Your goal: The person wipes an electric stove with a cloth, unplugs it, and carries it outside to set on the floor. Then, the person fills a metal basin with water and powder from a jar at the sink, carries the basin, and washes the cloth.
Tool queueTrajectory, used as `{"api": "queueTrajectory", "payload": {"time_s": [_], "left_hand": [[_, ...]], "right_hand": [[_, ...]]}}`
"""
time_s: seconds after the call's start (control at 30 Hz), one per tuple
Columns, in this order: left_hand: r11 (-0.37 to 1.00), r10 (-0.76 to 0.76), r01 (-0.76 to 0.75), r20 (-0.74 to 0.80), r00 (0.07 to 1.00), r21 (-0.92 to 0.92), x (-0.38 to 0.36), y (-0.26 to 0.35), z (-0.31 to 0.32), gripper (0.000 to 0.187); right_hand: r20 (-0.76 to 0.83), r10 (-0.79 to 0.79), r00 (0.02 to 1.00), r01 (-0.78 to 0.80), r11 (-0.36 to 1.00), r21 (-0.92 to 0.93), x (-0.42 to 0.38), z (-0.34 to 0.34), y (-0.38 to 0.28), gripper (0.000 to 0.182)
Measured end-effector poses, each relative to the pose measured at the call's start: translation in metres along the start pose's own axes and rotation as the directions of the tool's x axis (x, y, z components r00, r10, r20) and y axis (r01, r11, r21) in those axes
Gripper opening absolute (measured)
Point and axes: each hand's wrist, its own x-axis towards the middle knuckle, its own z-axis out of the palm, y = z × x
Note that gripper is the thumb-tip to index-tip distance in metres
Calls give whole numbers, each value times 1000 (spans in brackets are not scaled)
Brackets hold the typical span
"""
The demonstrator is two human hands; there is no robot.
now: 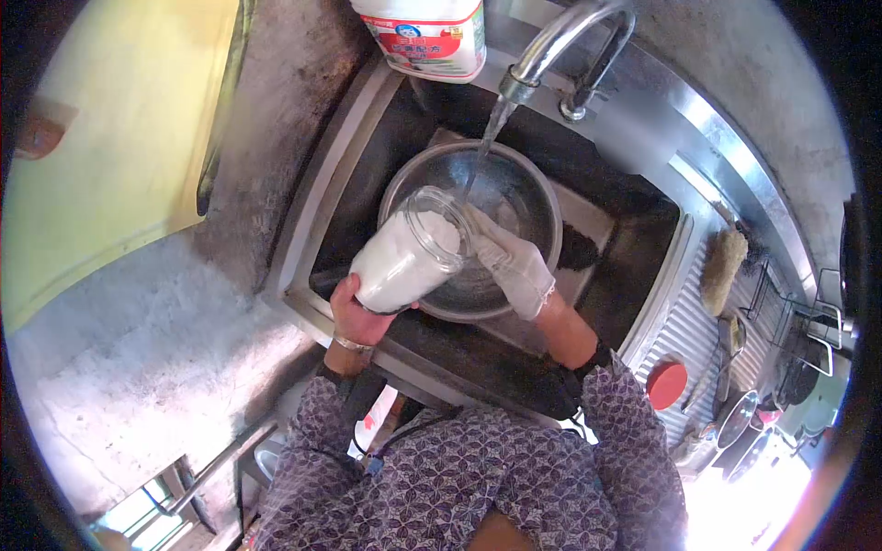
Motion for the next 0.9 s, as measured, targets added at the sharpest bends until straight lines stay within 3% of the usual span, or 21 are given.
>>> {"api": "queueTrajectory", "payload": {"time_s": [0.03,0.07,0.1,0.17,0.23,0.27,0.3,0.33,0.37,0.4,0.43,0.47,0.5,0.53,0.57,0.63,0.67,0.73,0.8,0.87,0.9], "left_hand": [[985,-93,80,-82,992,-150,3,1,1,64],[986,-100,87,-84,991,-145,6,1,0,64],[992,-104,93,-128,986,-89,9,1,-2,64],[994,-109,106,-172,979,-24,9,3,-2,63],[991,-99,95,-37,994,-92,3,7,1,65],[990,-110,105,-46,993,-89,1,6,-6,65],[991,-136,135,-83,987,-25,-2,5,-17,66],[987,-152,157,-111,982,43,-2,7,-24,68],[987,-146,153,-109,983,56,-2,11,-24,68],[984,-150,160,-117,982,80,-3,14,-25,69],[979,-165,179,-141,976,94,-9,15,-27,70],[977,-177,194,-157,971,94,-15,16,-21,70],[987,-160,162,-169,973,0,-17,21,-8,69],[988,-140,124,-180,974,-96,-17,24,2,68],[987,-152,138,-202,967,-84,-17,26,5,66],[982,-190,183,-259,947,-51,-19,21,-8,68],[972,-230,236,-310,923,-16,-15,23,-9,70],[967,-250,253,-210,945,-12,-23,25,-10,67],[980,-195,174,-275,941,-98,-31,22,-5,65],[980,-197,195,-296,935,-39,-34,24,-3,64],[977,-203,214,-381,902,-13,-35,26,-1,65]], "right_hand": [[-6,1,1000,-1,1000,8,6,-2,12,43],[41,-193,980,197,940,-278,17,-4,34,43],[142,-356,923,376,764,-525,22,-4,40,43],[110,-386,916,378,735,-563,19,1,41,45],[71,-409,910,367,712,-599,15,15,31,47],[-111,-84,990,88,995,40,11,26,23,47],[-30,287,957,-192,712,675,6,33,19,47],[-26,283,959,-191,709,679,3,33,26,47],[-40,18,999,-20,999,-47,2,30,41,44],[124,-180,976,213,654,-726,5,29,57,40],[174,-345,922,348,545,-763,2,32,74,33],[172,-333,927,342,561,-754,-2,36,68,33],[27,-305,952,289,868,-404,-1,37,53,29],[-90,-215,972,219,975,42,0,37,44,27],[-89,-215,973,219,975,41,1,34,44,27],[-4,-237,972,222,917,-331,4,28,44,32],[-10,-250,968,232,914,-333,7,27,42,32],[33,-348,937,339,880,-333,0,31,44,33],[2,-404,915,378,853,-360,0,40,61,36],[-32,-152,988,155,982,107,14,66,126,36],[-32,-165,986,168,980,105,13,57,92,36]]}}
